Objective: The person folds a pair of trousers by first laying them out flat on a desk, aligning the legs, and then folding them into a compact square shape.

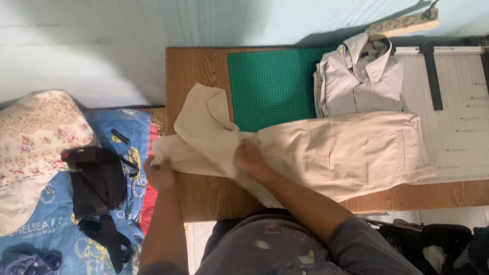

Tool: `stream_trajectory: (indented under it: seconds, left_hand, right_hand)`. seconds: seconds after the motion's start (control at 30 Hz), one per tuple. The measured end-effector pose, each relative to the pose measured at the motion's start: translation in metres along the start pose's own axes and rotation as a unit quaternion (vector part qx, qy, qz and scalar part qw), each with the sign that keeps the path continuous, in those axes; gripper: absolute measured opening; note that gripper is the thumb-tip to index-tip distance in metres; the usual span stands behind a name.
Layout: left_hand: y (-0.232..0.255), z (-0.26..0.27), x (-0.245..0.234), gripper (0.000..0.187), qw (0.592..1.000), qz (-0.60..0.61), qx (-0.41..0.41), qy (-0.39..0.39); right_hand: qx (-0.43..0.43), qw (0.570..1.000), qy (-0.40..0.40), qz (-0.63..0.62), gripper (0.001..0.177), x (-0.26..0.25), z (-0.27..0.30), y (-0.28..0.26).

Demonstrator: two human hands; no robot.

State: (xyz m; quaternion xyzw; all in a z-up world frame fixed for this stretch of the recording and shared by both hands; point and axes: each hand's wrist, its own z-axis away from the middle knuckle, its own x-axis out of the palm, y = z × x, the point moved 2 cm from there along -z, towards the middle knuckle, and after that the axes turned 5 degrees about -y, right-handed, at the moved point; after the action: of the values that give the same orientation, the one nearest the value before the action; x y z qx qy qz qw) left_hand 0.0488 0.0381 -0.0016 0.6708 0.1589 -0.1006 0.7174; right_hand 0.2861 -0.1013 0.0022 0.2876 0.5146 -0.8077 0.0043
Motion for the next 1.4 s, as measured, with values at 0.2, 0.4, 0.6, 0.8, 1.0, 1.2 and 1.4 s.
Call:
stream_trajectory:
  seconds: [0.2,0.4,0.6,0.8,1.0,1.2,1.4]
  left_hand:
    - [-0.014,0.006,-0.016,0.042,0.974,0.190,-0.117,-0.037]
    - [-0.018,0.015,0.001,0.088,0.941,0.326,-0.090,-0.007]
    - [-0.027,0.028,0.003,0.093,0.959,0.196,-0.181,-0.098]
    - [-0.026,0.039,0.007,0.027,0.983,0.047,-0.058,-0.170]
    - [-0.035,0.070,-0.017,0.023,0.985,0.062,-0.045,-0.152]
    - [-0.040,0.098,-0.033,0.074,0.988,-0.015,-0.031,-0.149]
    - [-0.036,0.095,-0.034,0.103,0.969,-0.173,-0.005,-0.174]
  right_hand:
    - [-0.150,0.952,0.231,-0.133,0.025,-0.120,-0.041,0.029]
    - [-0.023,0.920,0.378,0.100,0.047,-0.153,-0.026,0.048]
    - [-0.236,0.866,-0.015,0.440,0.036,-0.049,0.013,0.031]
    - [-0.259,0.909,-0.021,0.327,0.047,-0.016,0.004,0.008]
    - [-0.057,0.865,-0.140,0.478,0.025,0.000,-0.033,0.001]
    - [-0.222,0.864,-0.188,0.411,0.052,0.004,-0.036,-0.004]
    - [-0.162,0.845,-0.230,0.455,0.035,0.040,-0.015,-0.007]
